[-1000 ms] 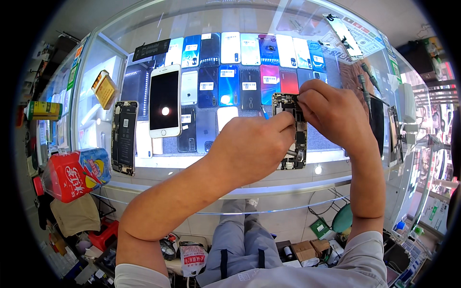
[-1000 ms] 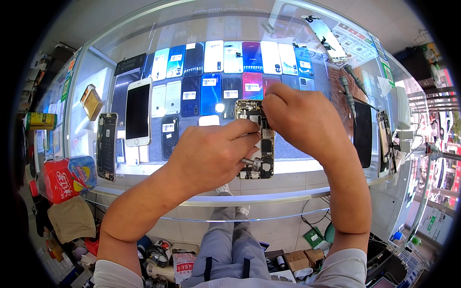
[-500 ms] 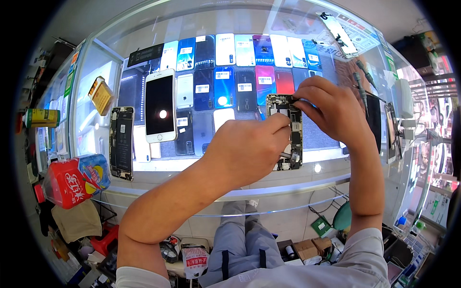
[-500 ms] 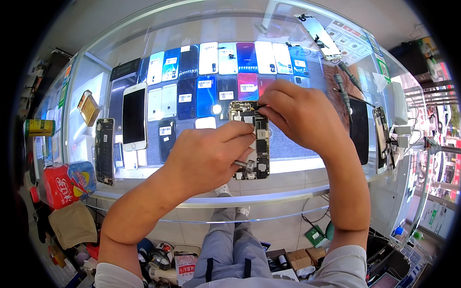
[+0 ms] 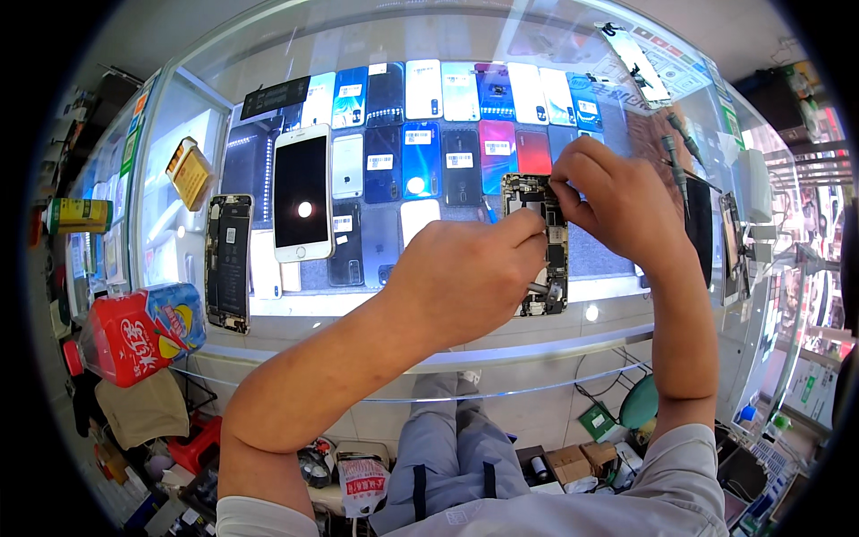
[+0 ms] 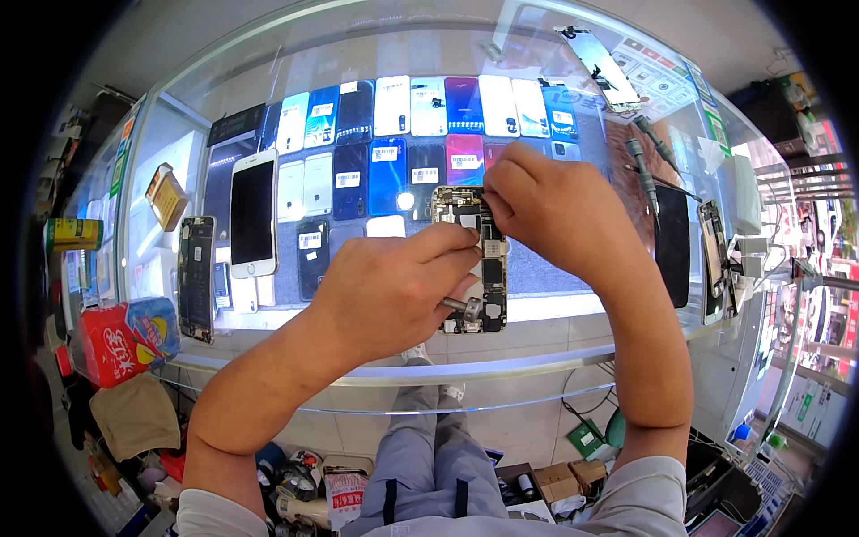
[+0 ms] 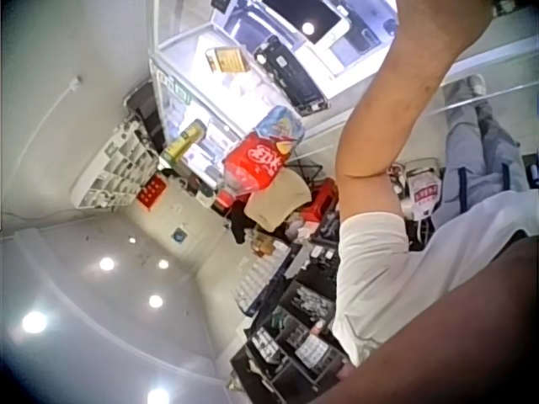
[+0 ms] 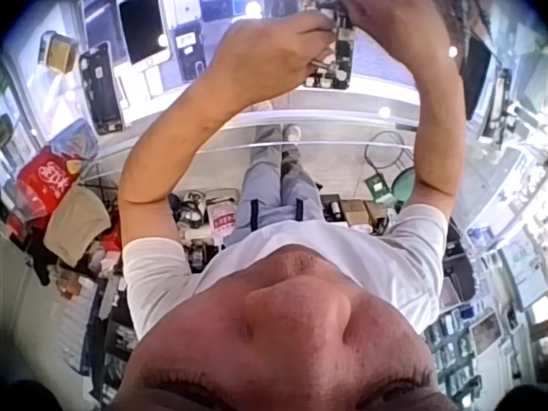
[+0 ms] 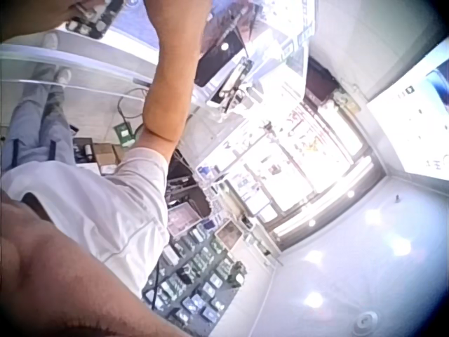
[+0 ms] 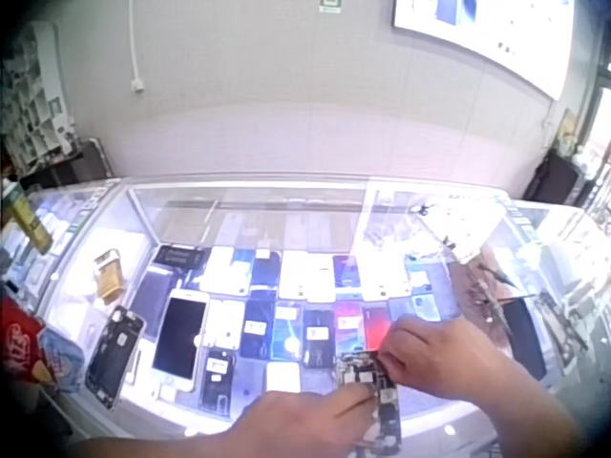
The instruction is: The person uses a screwdriver to remove screws from a disassembled smartphone chassis held over a glass counter. They then use tweezers to carefully lift and remove small internal components from the device.
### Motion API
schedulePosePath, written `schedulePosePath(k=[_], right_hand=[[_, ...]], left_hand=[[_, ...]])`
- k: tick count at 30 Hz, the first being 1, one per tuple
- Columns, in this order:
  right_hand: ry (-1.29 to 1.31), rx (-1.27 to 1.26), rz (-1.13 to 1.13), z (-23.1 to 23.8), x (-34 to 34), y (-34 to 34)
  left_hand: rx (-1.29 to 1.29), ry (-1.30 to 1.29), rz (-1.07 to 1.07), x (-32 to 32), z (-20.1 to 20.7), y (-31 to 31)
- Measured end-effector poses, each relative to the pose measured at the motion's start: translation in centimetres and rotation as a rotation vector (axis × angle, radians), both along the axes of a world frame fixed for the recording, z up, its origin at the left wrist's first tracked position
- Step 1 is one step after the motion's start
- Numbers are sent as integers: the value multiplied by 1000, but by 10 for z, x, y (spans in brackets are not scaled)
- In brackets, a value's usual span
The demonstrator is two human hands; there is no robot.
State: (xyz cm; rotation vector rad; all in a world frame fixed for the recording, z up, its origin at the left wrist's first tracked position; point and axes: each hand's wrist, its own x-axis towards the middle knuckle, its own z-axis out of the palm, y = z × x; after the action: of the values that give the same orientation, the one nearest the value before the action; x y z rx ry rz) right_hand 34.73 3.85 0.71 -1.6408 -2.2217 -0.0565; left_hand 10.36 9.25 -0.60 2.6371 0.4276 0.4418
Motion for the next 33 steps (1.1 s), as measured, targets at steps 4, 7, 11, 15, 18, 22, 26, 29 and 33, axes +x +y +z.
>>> schedulePosePath(k=[4, 7, 11, 15, 18, 22, 26, 29, 33], right_hand=[[-25, -34, -13, 2, -1, 2], [-46, -65, -20, 6, -3, 2], [-62, -125, -50, 8, -6, 3], [40, -183, -51, 6, -3, 7], [90, -198, -50, 6, 0, 7], [154, -207, -53, 5, 2, 5], [180, -99, -24, 11, -3, 0], [148, 12, 27, 12, -17, 5], [62, 15, 110, 4, -15, 12]], left_hand=[[11, 5, -2, 0, -1, 1], [9, 4, -4, 0, -2, 0], [11, 18, -2, 1, 0, 0], [12, 24, 1, 1, 0, 1], [16, 9, -3, 1, 1, 0], [13, -11, 1, 1, -1, -2], [6, 2, -1, -2, 1, -5], [21, 25, 5, -4, 1, -9], [33, 40, -15, -2, 3, -10]])
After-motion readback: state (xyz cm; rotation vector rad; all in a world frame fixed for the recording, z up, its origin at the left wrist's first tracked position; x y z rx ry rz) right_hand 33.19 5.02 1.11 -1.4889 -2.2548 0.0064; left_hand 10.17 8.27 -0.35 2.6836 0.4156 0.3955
